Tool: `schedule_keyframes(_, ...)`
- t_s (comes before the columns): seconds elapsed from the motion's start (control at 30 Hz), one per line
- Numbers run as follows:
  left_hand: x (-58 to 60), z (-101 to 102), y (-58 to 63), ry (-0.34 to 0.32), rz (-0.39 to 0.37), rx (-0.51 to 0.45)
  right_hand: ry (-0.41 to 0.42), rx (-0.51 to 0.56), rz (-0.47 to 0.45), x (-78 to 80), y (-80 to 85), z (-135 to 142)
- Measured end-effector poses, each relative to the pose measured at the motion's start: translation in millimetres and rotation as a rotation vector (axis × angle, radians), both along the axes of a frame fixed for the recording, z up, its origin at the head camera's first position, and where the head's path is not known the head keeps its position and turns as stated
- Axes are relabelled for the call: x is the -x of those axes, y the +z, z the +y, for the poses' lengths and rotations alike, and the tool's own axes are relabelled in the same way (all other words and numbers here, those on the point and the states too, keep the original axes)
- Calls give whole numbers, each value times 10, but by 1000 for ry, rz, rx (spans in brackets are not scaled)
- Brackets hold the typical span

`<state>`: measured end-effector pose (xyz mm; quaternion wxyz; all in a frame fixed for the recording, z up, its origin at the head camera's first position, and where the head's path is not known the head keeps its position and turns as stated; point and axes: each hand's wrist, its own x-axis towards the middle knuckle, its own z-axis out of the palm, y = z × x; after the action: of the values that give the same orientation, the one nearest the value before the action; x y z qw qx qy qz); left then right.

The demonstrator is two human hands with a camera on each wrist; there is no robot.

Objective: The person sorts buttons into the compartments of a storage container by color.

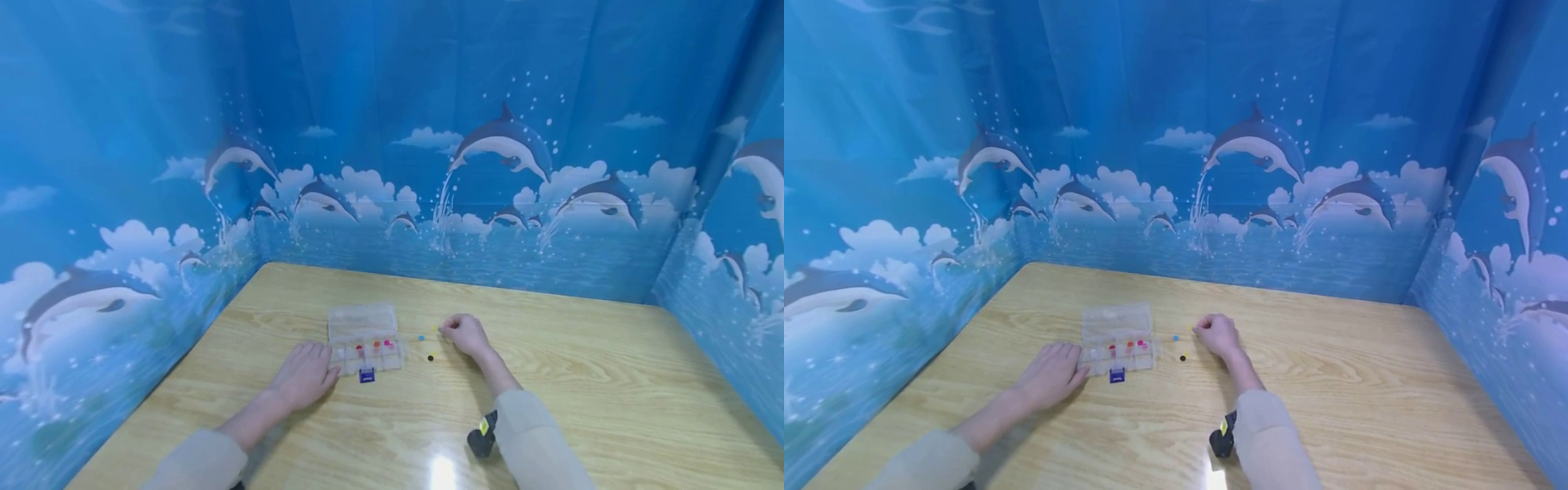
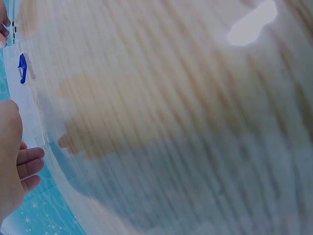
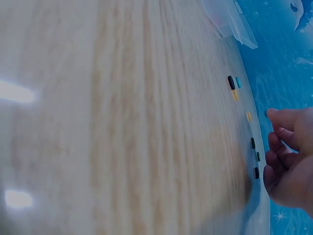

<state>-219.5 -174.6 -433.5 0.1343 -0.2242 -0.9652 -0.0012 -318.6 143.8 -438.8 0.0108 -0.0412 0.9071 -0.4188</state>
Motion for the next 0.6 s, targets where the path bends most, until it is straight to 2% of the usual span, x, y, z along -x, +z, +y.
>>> schedule_keyframes(0.37,10,-20,-19,1,-10,-9,38,44,26,-34,98,-147)
schedule_keyframes(0.6,4,-24,-14,18,-38,-12,51,71,8,-74,155,-266)
